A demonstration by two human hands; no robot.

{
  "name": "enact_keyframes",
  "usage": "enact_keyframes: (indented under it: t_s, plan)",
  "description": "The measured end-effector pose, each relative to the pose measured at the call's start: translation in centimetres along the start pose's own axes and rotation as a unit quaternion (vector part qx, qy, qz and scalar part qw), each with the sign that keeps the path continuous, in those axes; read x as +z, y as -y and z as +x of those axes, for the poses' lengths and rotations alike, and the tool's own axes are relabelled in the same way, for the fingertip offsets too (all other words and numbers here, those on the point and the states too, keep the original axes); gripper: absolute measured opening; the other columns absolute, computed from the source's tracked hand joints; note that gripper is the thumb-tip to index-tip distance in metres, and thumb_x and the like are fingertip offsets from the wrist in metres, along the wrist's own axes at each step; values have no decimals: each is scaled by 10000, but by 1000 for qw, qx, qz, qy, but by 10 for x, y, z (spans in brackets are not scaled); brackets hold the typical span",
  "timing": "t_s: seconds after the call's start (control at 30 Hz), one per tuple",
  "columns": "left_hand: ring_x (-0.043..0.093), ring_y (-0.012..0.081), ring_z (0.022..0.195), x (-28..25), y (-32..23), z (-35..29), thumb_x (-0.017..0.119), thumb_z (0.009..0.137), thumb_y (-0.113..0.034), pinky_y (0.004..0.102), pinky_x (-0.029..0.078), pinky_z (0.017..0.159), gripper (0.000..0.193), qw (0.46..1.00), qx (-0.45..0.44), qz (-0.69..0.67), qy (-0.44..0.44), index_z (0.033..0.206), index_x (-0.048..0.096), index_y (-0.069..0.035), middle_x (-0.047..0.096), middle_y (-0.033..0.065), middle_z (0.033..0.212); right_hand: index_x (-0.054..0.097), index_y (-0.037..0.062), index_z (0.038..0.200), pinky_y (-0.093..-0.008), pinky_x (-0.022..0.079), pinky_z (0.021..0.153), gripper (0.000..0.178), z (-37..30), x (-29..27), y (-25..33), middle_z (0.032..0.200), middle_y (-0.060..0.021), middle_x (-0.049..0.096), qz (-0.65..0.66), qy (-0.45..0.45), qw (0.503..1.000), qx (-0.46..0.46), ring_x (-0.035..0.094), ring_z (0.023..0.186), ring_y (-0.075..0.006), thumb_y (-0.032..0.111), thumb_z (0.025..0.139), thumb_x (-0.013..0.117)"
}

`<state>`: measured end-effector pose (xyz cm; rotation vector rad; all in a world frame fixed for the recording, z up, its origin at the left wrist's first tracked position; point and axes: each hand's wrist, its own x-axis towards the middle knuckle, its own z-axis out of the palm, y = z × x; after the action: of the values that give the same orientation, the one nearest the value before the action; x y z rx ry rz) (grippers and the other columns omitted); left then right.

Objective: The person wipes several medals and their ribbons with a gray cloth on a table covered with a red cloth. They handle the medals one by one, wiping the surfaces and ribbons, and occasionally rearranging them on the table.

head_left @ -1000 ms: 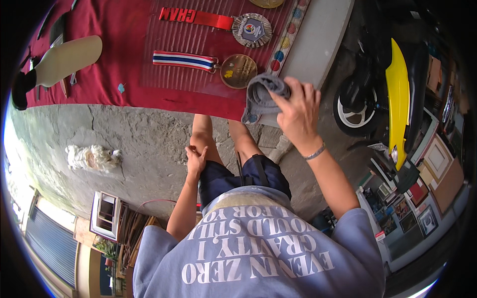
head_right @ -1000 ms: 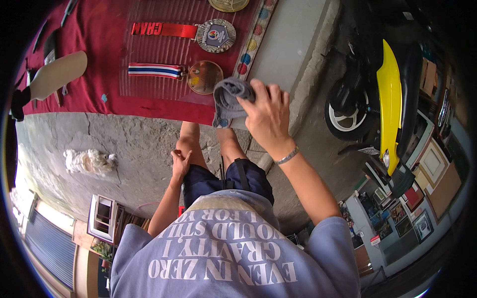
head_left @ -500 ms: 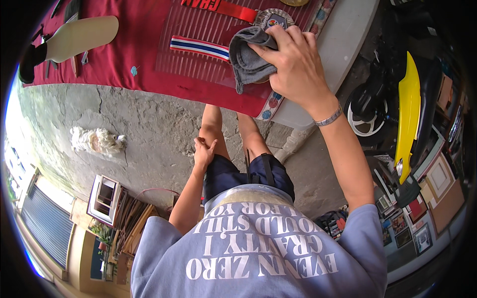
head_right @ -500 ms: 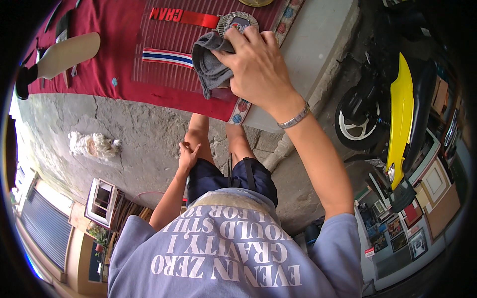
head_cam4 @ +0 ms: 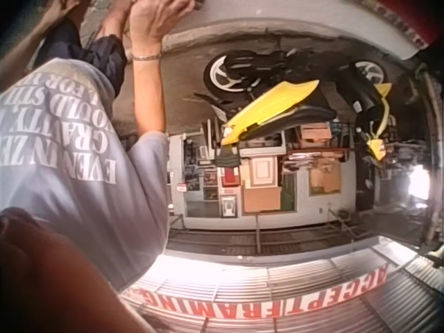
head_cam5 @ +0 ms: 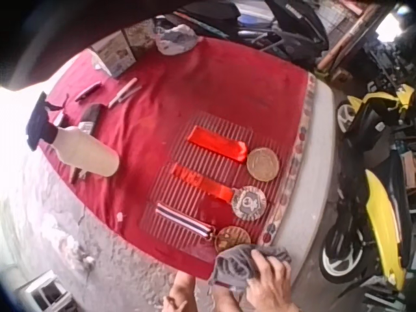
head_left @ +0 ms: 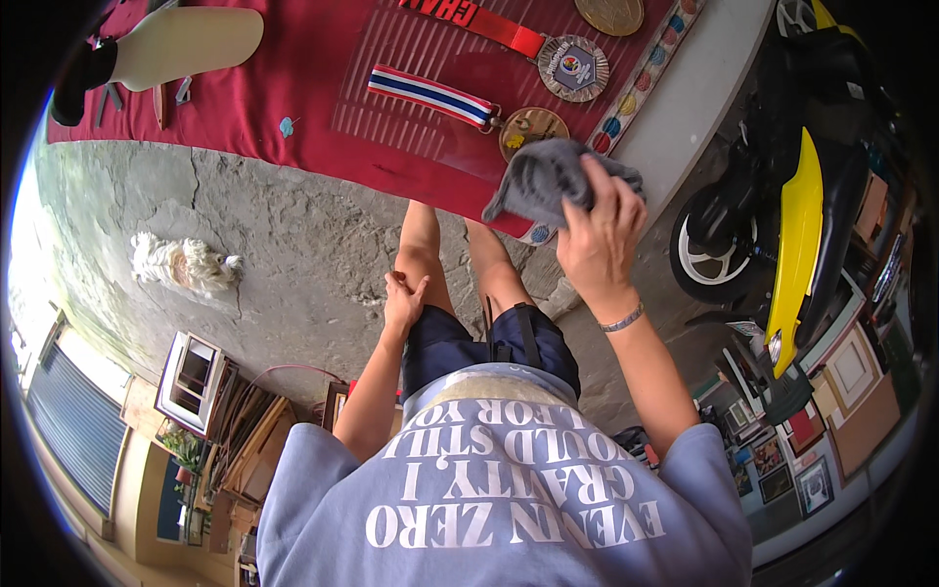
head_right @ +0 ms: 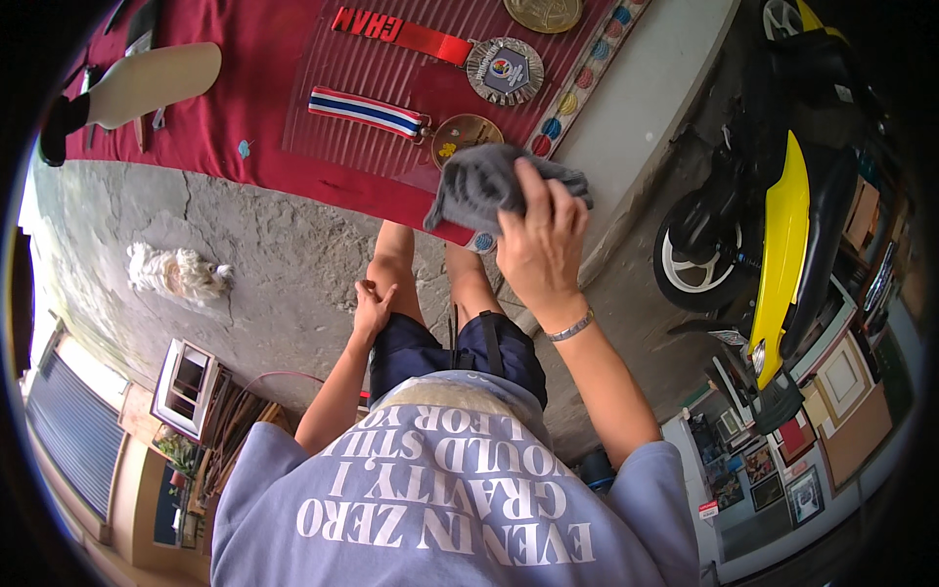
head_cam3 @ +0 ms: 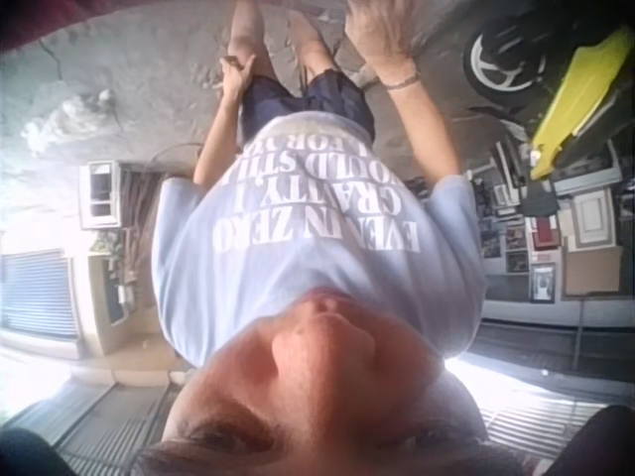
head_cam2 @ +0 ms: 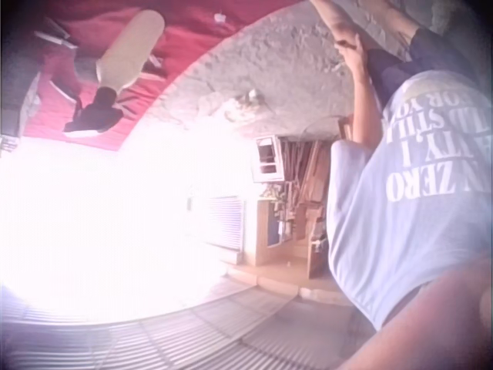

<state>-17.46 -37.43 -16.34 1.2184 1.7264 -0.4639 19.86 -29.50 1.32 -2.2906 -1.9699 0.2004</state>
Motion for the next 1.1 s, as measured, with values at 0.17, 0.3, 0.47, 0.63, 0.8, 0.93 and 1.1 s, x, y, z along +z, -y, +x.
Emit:
enact_keyframes:
  t_s: [0.17, 0.3, 0.47, 0.63, 0.8, 0.93, 1.1]
  plan:
    - [627, 486, 1125, -2, -15, 4, 719, 896, -591, 527, 532, 953, 781, 999, -21, 28, 15, 1301, 394, -8, 568, 299, 1274, 755, 129, 1089, -500, 390, 1043, 255, 36, 0, 21, 1503, -75, 517, 40, 0, 999, -2, 479, 1277, -297, 157, 840, 705]
    - [630, 483, 1131, 4, 6, 2, 713, 897, -598, 529, 534, 957, 785, 1000, 9, 1, 0, 1304, 395, -7, 566, 297, 1288, 772, 134, 1055, -485, 378, 1060, 219, -5, 7, 20, 1518, -65, 506, 32, -12, 998, -44, 469, 1296, -286, 173, 858, 684]
    - [626, 479, 1149, -1, -11, 4, 713, 898, -598, 523, 535, 961, 803, 999, -40, 5, 20, 1323, 390, 2, 562, 301, 1303, 787, 140, 1038, -491, 373, 1047, 219, -10, 5, 28, 1417, -85, 526, 42, 17, 998, -32, 470, 1255, -309, 215, 855, 692]
    - [632, 473, 1134, 3, 0, 9, 719, 897, -588, 515, 534, 954, 796, 999, -21, 25, -1, 1319, 396, 4, 571, 300, 1293, 710, 104, 1157, -475, 425, 1015, 270, 52, 18, 88, 1358, -98, 545, 66, 39, 996, -39, 525, 1196, -287, 189, 910, 643]
    - [636, 469, 1112, 5, 3, 5, 721, 902, -568, 511, 533, 945, 773, 1000, -5, -9, 9, 1304, 405, 11, 574, 307, 1280, 708, 79, 1120, -475, 439, 1003, 236, 67, 19, 104, 1323, -139, 545, 54, 56, 997, -21, 538, 1171, -311, 170, 952, 571]
    - [633, 469, 1115, -1, -1, 2, 721, 905, -562, 515, 530, 944, 768, 999, -16, -26, 17, 1297, 404, 16, 570, 313, 1278, 747, 64, 1052, -496, 441, 965, 221, -4, 4, 63, 1351, -152, 554, 46, 62, 997, 30, 559, 1126, -333, 189, 918, 622]
    - [632, 474, 1104, -6, -2, 8, 724, 901, -568, 516, 530, 939, 762, 1000, -6, 2, -7, 1285, 403, 8, 569, 302, 1267, 730, 97, 1149, -515, 436, 970, 270, -19, -5, 53, 1348, -146, 546, 30, 69, 996, 49, 548, 1142, -350, 148, 904, 632]
